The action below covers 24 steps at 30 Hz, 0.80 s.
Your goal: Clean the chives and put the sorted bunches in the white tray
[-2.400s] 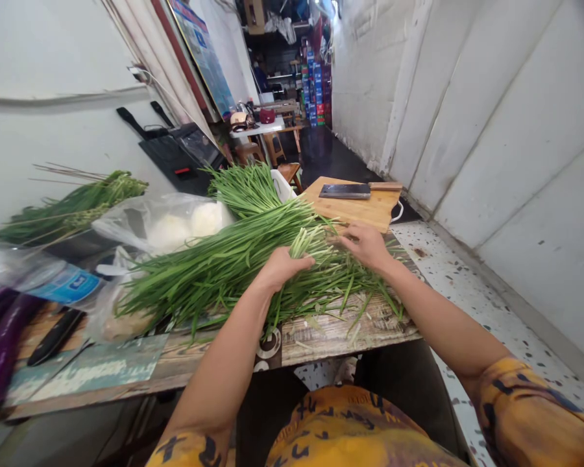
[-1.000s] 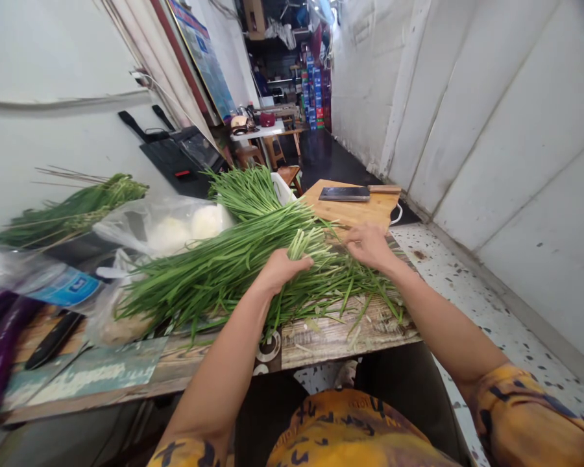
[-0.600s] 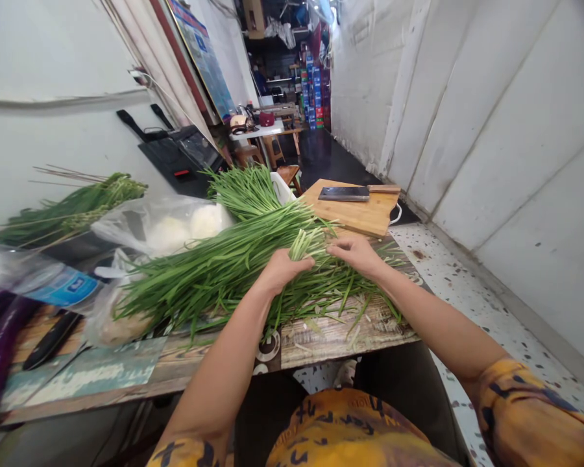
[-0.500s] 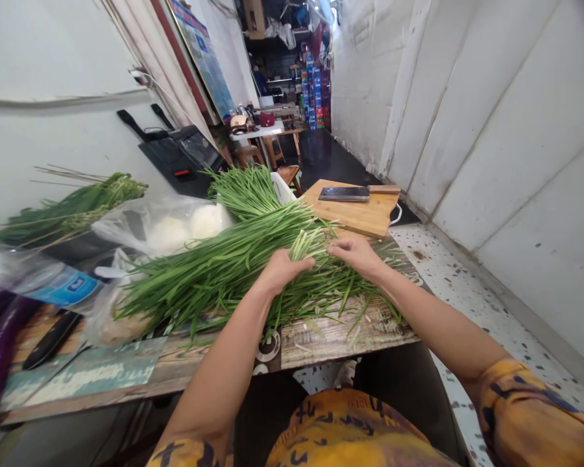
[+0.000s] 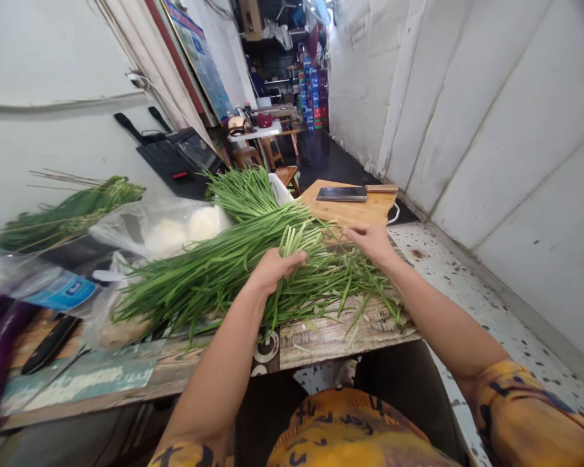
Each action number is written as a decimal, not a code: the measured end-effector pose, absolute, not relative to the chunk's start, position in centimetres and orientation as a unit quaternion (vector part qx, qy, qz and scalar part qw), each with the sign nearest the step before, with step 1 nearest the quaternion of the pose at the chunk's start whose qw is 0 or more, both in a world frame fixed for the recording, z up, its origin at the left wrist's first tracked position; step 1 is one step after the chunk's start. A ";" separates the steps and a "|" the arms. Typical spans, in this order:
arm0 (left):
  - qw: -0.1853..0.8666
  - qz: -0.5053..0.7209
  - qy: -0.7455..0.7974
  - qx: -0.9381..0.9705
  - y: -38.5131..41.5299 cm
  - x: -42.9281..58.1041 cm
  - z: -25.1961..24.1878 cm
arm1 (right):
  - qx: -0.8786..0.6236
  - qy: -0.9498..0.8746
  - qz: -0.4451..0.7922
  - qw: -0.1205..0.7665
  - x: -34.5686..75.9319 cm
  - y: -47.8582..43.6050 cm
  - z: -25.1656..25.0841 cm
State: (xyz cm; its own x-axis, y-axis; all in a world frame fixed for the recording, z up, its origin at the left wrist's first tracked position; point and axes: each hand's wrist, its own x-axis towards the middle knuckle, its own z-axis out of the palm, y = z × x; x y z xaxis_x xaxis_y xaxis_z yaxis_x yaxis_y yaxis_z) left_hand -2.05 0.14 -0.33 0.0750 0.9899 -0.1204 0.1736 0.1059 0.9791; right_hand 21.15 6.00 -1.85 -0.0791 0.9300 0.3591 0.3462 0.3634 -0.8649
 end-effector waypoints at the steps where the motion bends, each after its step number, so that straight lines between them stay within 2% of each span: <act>1: 0.503 0.410 0.546 0.530 0.2 -2.1 -0.3 | -0.483 -0.673 0.255 0.498 21.6 6.2 -1.7; 3: 0.497 0.417 0.549 0.528 0.2 -2.1 -0.3 | -0.495 -0.713 0.149 0.474 22.2 6.5 -1.6; 7: 0.501 0.415 0.548 0.525 0.1 -1.8 -0.4 | -0.504 -0.837 0.012 0.211 22.7 6.3 -1.4; 9: 0.511 0.408 0.544 0.526 0.1 -1.7 -0.4 | -0.507 -0.845 -0.007 0.172 22.5 5.9 -1.1; 14: 0.505 0.392 0.549 0.538 0.1 -1.5 -0.6 | -0.498 -0.815 0.064 0.289 21.1 5.2 -1.0; 17: 0.501 0.388 0.554 0.541 0.0 -1.4 -0.6 | -0.443 -0.801 0.191 0.354 20.2 5.0 -1.6; 21: 0.503 0.385 0.552 0.543 -0.1 -1.2 -0.7 | -0.399 -0.732 0.407 0.373 19.3 4.8 -2.2; 24: 0.493 0.378 0.559 0.549 -0.1 -1.0 -0.8 | -0.399 -0.684 0.473 0.386 18.6 4.4 -2.3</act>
State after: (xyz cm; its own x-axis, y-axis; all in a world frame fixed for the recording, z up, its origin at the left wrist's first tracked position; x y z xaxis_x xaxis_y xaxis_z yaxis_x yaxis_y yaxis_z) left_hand -1.01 -0.10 -0.81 0.0886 0.9868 -0.1357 0.2408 0.1110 0.9642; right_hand 18.59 4.43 -2.28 -0.3841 0.9108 0.1512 0.1801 0.2345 -0.9553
